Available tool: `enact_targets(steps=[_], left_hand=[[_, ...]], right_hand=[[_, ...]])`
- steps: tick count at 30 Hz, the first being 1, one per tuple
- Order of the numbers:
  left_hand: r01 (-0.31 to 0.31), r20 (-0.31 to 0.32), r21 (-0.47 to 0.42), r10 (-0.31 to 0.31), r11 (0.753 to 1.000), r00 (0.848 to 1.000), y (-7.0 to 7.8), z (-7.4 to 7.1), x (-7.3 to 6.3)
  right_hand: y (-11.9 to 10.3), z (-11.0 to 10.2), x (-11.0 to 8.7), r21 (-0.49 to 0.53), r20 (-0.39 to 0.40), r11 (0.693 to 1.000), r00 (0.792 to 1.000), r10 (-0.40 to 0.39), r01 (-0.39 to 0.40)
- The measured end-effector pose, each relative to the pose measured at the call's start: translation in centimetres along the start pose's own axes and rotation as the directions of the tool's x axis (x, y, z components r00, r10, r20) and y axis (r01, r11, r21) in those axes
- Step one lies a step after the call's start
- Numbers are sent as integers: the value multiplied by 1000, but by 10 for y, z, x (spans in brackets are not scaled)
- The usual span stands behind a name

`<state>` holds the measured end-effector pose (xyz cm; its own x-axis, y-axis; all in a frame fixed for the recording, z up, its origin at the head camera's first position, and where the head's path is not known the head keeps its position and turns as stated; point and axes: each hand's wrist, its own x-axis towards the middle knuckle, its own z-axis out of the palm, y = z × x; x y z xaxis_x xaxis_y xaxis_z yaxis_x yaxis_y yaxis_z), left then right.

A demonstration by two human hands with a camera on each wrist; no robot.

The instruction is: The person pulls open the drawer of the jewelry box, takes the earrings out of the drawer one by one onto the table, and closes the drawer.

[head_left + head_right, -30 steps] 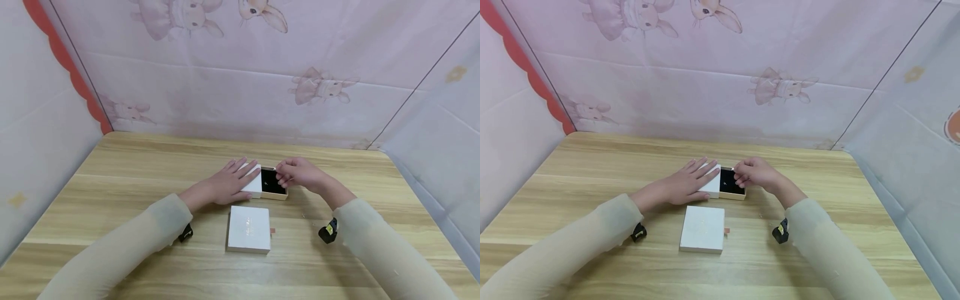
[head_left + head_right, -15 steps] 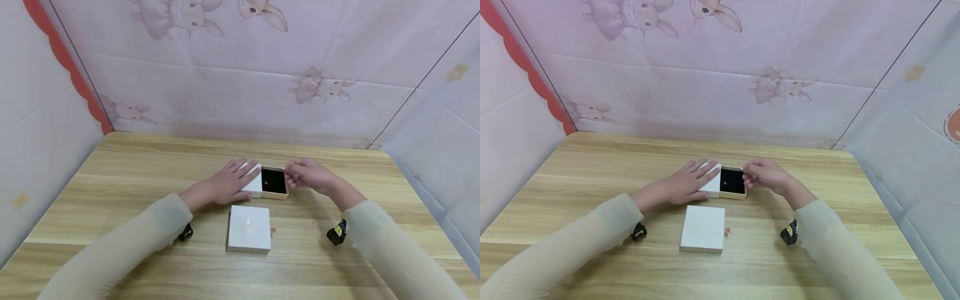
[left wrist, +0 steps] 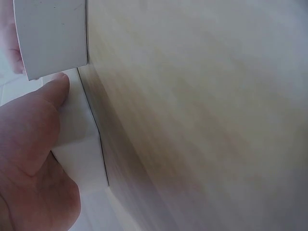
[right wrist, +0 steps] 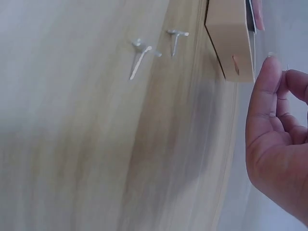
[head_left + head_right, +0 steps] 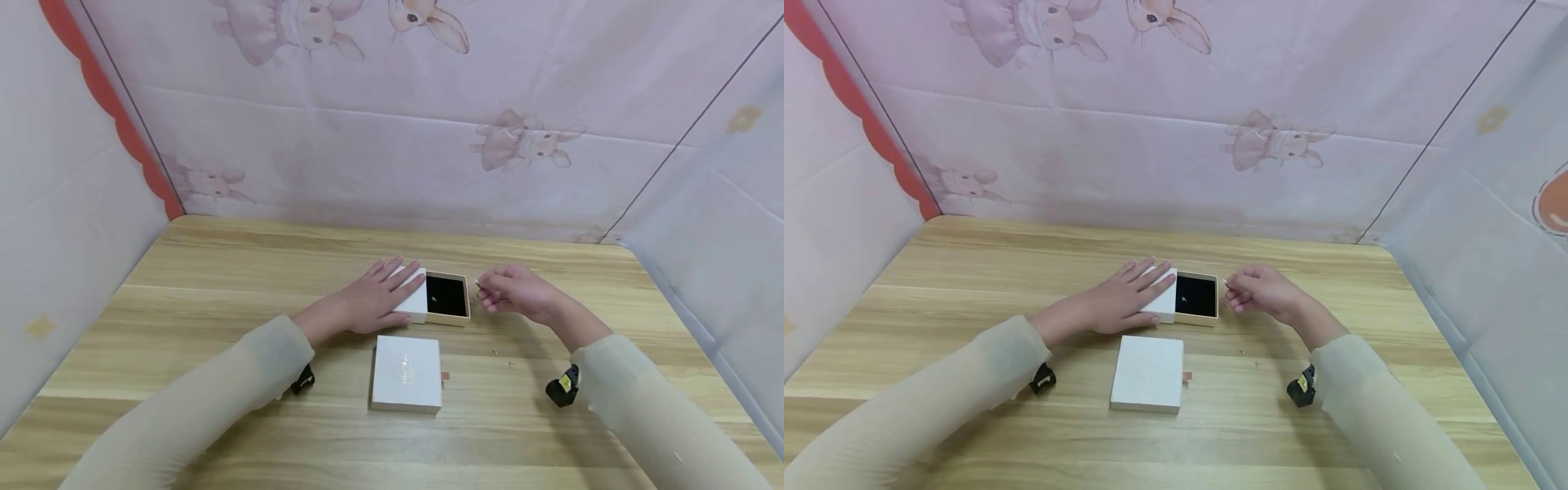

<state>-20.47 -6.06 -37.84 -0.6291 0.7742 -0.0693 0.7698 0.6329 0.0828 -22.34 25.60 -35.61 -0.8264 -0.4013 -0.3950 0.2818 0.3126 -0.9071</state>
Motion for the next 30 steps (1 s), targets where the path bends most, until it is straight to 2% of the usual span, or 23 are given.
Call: enact_targets(steps=[11,22,30], left_hand=[[-2,1,4,2,1000,1000,-1,0,1],[1,2,-4,-1,1000,1000,0,0,-1],[-1,1,-16,1,1000,1000,-2,2,0]], right_hand=[[11,-8,-2,15,-7,1000,1000,16,-16],[17,-16,-1,-12,-31,999,999,45,-46],[19,-20,-2,-108,-73,991,994,76,-84]])
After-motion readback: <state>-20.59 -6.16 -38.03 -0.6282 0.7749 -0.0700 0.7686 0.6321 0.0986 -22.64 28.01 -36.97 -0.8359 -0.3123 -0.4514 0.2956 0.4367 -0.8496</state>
